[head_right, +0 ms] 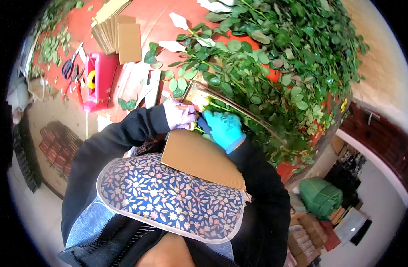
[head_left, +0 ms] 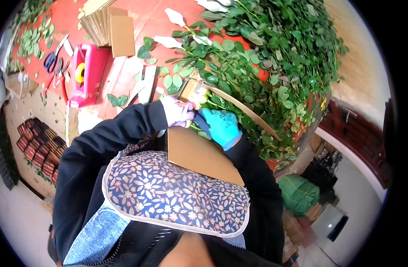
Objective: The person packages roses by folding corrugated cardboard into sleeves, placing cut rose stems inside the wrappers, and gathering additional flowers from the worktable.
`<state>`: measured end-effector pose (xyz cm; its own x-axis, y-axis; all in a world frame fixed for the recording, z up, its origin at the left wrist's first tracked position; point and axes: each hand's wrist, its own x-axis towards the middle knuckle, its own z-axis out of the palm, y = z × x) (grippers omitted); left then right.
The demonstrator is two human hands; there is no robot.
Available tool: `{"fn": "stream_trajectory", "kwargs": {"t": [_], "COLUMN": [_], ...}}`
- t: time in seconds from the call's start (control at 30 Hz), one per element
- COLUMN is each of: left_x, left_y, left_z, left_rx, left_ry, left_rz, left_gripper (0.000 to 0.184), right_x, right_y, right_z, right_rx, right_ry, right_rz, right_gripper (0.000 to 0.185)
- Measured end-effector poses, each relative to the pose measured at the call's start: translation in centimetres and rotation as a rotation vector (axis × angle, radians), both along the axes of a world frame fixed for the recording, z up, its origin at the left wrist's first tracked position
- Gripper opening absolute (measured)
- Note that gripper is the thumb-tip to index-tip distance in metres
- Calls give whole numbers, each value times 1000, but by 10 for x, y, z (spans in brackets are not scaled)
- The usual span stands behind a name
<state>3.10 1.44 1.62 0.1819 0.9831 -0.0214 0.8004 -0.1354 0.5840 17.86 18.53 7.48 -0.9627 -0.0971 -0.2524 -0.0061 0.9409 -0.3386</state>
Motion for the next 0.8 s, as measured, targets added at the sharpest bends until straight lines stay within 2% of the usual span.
{"fn": "stream_trajectory", "kwargs": {"t": [0.07,0.13,0.23,0.33,0.4,0.47,0.53,0.6,0.67,0.73,0.8], "left_x": [0,-3,-2,0,4,4,2,2,1,0,-1], "left_y": [-1,-1,3,2,0,0,1,1,2,2,2], "left_z": [3,12,10,17,10,4,7,14,23,28,29], "left_rx": [-50,6,20,4,172,152,233,179,54,39,19], "left_ry": [15,-77,-21,-63,-90,-142,-13,-31,-12,-23,-40], "left_rz": [-25,69,3,25,134,128,57,50,77,81,58], "left_gripper": [40,46,47,39,37,38,38,36,36,38,39], "right_x": [2,3,0,-3,1,-3,-5,-3,12,12,1], "right_y": [-2,1,0,2,0,0,2,6,6,2,6], "right_z": [8,-3,-14,-10,-15,-6,-5,-2,5,11,14], "right_rx": [187,196,358,306,283,282,230,179,230,270,364], "right_ry": [69,-13,-28,-84,-36,-154,-188,-217,125,251,338], "right_rz": [-203,-246,-83,-35,-34,-24,-41,-64,-83,-232,-272], "right_gripper": [26,22,19,19,20,22,23,25,30,37,36]}}
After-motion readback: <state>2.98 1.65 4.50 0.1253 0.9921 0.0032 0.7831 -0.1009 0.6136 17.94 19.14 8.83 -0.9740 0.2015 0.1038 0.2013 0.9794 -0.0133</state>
